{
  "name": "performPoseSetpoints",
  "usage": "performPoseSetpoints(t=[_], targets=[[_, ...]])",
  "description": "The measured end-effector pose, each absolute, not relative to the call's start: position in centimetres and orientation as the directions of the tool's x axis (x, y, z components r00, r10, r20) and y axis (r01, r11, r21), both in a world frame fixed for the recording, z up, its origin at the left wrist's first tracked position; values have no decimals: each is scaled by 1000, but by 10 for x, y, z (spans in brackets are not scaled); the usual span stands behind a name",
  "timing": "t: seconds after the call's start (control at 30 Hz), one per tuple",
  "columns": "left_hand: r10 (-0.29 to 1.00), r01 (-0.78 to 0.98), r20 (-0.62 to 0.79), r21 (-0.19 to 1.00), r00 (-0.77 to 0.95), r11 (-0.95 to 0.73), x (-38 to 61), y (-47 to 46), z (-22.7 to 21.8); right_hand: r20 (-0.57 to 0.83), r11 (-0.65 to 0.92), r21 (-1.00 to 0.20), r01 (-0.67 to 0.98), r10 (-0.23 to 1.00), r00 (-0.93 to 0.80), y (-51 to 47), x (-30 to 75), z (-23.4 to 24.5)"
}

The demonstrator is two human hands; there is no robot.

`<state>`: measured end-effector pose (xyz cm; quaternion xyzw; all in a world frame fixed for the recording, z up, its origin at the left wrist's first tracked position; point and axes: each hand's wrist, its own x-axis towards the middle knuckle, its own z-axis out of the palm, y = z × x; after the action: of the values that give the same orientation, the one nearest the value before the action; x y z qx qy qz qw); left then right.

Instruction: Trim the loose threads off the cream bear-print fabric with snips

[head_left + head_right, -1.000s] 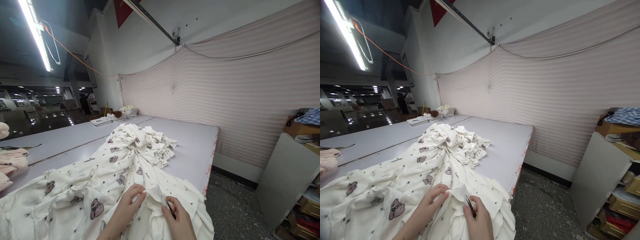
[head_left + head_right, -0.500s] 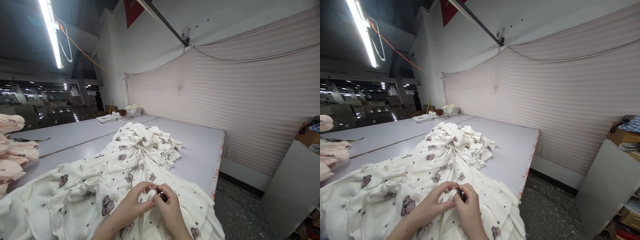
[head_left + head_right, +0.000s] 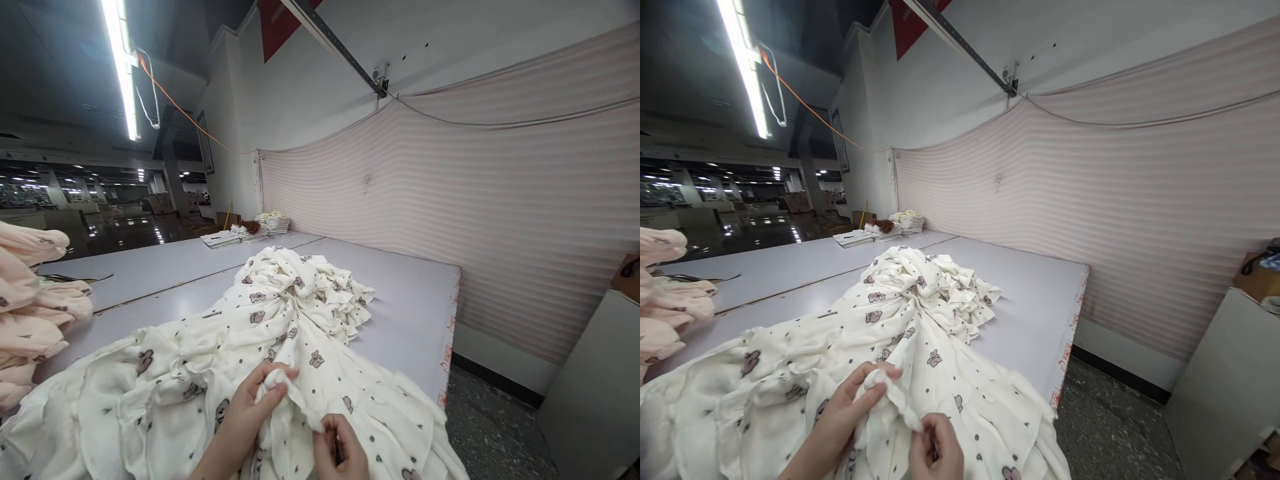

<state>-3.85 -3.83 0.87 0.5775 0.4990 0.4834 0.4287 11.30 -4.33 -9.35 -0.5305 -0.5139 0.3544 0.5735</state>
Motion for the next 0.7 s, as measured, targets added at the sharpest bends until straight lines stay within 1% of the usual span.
performPoseSetpoints(t=[0.03,0.1,0.13,0.2,0.27,0.3,0.37,0.43,0.5,0.57,0.63,0.7], targets=[[987,171,154,973,36,-158,-41,-43,6,201,177,-977,122,954,225,-42,120,-88],[962,299,259,915,84,-272,-43,-52,1,200,178,-975,132,963,180,-42,132,-79],[940,398,311,851,142,-342,-42,-57,-2,208,187,-971,146,968,139,-43,136,-75],[888,572,375,679,267,-459,-37,-62,-8,233,220,-959,181,971,54,-44,141,-71],[851,664,404,540,334,-517,-31,-64,-12,255,250,-937,245,967,-12,-47,144,-68],[842,681,419,508,339,-527,-29,-63,-14,249,250,-924,290,968,-41,-48,146,-67],[829,673,448,502,335,-543,-28,-61,-17,219,236,-892,386,972,-89,-50,151,-63],[804,629,466,513,368,-585,-30,-59,-21,221,256,-860,441,967,-130,-52,158,-57],[753,577,510,493,414,-651,-33,-57,-25,262,313,-834,454,950,-172,-53,166,-51],[714,544,568,476,410,-691,-36,-56,-31,278,352,-823,446,934,-224,-52,172,-48],[708,538,598,481,376,-692,-37,-57,-36,251,358,-822,442,925,-284,-50,173,-47],[728,564,579,484,367,-669,-39,-59,-38,221,362,-825,434,914,-340,-48,170,-48]])
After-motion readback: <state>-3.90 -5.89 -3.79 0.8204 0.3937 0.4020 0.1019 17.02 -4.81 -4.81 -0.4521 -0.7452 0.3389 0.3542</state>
